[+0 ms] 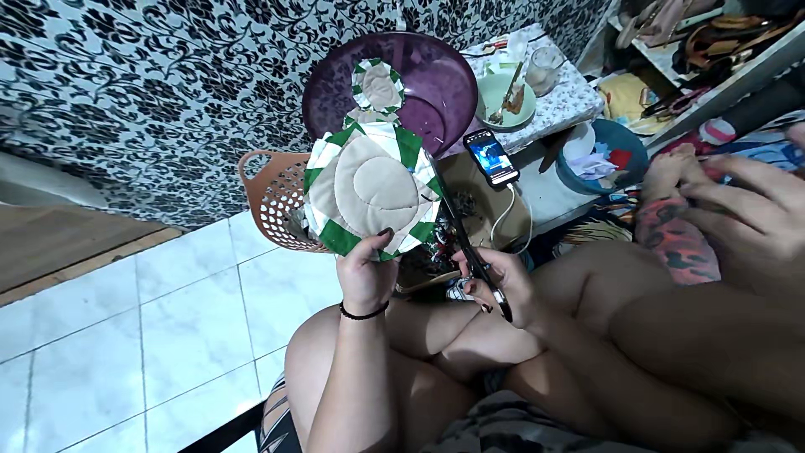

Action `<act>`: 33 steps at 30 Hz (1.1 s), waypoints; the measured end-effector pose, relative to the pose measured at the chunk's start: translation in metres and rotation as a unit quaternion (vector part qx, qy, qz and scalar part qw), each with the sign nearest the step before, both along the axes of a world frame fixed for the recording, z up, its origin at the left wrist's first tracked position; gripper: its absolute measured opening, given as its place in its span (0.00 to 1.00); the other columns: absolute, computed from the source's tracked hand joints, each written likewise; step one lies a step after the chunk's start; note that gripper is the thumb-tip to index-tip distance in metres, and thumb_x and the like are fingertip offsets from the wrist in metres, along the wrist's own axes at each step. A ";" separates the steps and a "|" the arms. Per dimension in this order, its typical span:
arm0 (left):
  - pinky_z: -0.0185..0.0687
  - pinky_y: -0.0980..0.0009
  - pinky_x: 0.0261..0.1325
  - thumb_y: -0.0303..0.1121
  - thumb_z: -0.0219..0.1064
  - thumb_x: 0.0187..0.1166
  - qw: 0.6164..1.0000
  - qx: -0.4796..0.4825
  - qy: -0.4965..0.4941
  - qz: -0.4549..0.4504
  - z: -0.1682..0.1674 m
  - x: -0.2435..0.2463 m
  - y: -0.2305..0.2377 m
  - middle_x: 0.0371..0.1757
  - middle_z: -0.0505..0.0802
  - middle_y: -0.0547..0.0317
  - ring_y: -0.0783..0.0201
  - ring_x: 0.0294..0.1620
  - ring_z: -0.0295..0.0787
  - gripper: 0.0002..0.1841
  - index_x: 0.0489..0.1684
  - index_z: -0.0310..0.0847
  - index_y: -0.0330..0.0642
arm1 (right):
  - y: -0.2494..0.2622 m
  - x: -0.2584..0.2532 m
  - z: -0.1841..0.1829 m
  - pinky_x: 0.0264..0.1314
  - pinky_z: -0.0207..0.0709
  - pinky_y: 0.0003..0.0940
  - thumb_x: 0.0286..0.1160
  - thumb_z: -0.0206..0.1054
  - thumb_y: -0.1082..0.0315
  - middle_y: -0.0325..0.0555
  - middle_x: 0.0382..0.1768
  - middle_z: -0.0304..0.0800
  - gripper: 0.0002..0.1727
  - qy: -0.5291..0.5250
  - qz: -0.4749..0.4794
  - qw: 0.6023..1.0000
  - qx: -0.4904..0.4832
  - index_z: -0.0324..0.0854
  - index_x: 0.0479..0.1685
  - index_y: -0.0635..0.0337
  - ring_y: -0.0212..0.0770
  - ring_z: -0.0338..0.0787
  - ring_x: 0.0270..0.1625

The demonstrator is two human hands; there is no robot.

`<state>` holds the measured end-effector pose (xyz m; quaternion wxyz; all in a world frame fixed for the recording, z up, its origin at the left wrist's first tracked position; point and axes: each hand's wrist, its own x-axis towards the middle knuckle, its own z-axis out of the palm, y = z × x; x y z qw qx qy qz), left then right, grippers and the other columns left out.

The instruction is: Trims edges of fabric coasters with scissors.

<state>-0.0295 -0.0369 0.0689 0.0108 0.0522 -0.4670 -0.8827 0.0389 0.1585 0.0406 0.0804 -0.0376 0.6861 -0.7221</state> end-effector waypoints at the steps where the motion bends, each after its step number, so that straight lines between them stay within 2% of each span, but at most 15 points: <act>1: 0.92 0.64 0.45 0.19 0.51 0.72 1.000 -0.001 0.002 0.001 0.000 0.000 0.000 0.43 0.95 0.59 0.66 0.43 0.94 0.16 0.47 0.81 0.47 | -0.001 0.001 0.000 0.27 0.77 0.16 0.73 0.75 0.55 0.34 0.36 0.83 0.28 -0.002 -0.005 1.000 -0.006 0.81 0.60 0.71 0.20 0.78 0.25; 4: 0.92 0.64 0.46 0.19 0.51 0.72 1.000 -0.003 0.003 0.002 0.000 -0.001 -0.001 0.43 0.95 0.59 0.66 0.43 0.94 0.16 0.47 0.81 0.47 | -0.005 0.002 0.000 0.24 0.76 0.16 0.72 0.75 0.58 0.32 0.34 0.81 0.25 -0.009 -0.020 1.000 -0.017 0.81 0.59 0.70 0.20 0.77 0.23; 8: 0.92 0.64 0.44 0.19 0.52 0.70 1.000 0.004 0.001 0.011 0.001 -0.002 -0.002 0.42 0.95 0.58 0.66 0.42 0.94 0.16 0.46 0.81 0.46 | -0.008 0.001 -0.001 0.23 0.77 0.17 0.73 0.75 0.54 0.32 0.34 0.82 0.28 0.000 -0.016 1.000 -0.026 0.81 0.59 0.71 0.20 0.77 0.22; 10: 0.92 0.63 0.45 0.19 0.52 0.70 1.000 0.008 0.005 0.012 0.001 -0.003 -0.003 0.43 0.95 0.58 0.66 0.43 0.94 0.16 0.46 0.81 0.46 | -0.008 0.000 -0.003 0.24 0.78 0.17 0.71 0.75 0.49 0.33 0.36 0.83 0.33 0.019 -0.003 0.999 -0.033 0.80 0.61 0.72 0.20 0.78 0.23; 13: 0.92 0.63 0.46 0.19 0.52 0.71 1.000 0.008 0.005 0.012 0.001 -0.002 -0.004 0.43 0.95 0.59 0.66 0.43 0.94 0.16 0.48 0.80 0.47 | -0.009 -0.001 -0.008 0.31 0.78 0.17 0.68 0.72 0.36 0.35 0.45 0.85 0.45 0.055 0.022 0.998 -0.017 0.77 0.65 0.74 0.19 0.80 0.30; 15: 0.91 0.62 0.46 0.18 0.52 0.71 1.000 0.009 0.002 0.018 0.001 -0.002 -0.004 0.43 0.95 0.58 0.65 0.43 0.93 0.15 0.47 0.80 0.45 | -0.008 -0.002 -0.010 0.32 0.78 0.18 0.68 0.70 0.33 0.36 0.46 0.86 0.47 0.060 0.023 0.998 -0.006 0.77 0.66 0.73 0.19 0.80 0.31; 20: 0.92 0.61 0.47 0.18 0.52 0.71 1.000 0.017 0.005 0.014 0.001 -0.001 -0.003 0.43 0.95 0.57 0.64 0.44 0.94 0.16 0.47 0.80 0.45 | -0.005 -0.002 -0.005 0.32 0.79 0.17 0.70 0.73 0.39 0.35 0.44 0.84 0.41 0.037 0.017 0.999 0.003 0.78 0.64 0.72 0.19 0.80 0.31; 26: 0.92 0.62 0.47 0.19 0.51 0.72 1.000 0.020 0.001 0.003 0.000 0.000 0.000 0.44 0.95 0.57 0.64 0.44 0.94 0.16 0.49 0.80 0.46 | 0.002 -0.004 -0.005 0.34 0.78 0.16 0.68 0.71 0.34 0.35 0.44 0.84 0.45 0.040 0.024 0.998 0.031 0.79 0.64 0.73 0.19 0.80 0.33; 33: 0.92 0.65 0.44 0.20 0.50 0.75 1.000 0.017 -0.001 -0.001 0.001 0.002 0.007 0.43 0.95 0.59 0.66 0.43 0.94 0.15 0.48 0.81 0.46 | 0.002 -0.003 0.001 0.33 0.79 0.16 0.68 0.75 0.41 0.35 0.44 0.84 0.40 0.018 0.020 0.999 0.017 0.79 0.63 0.72 0.19 0.80 0.32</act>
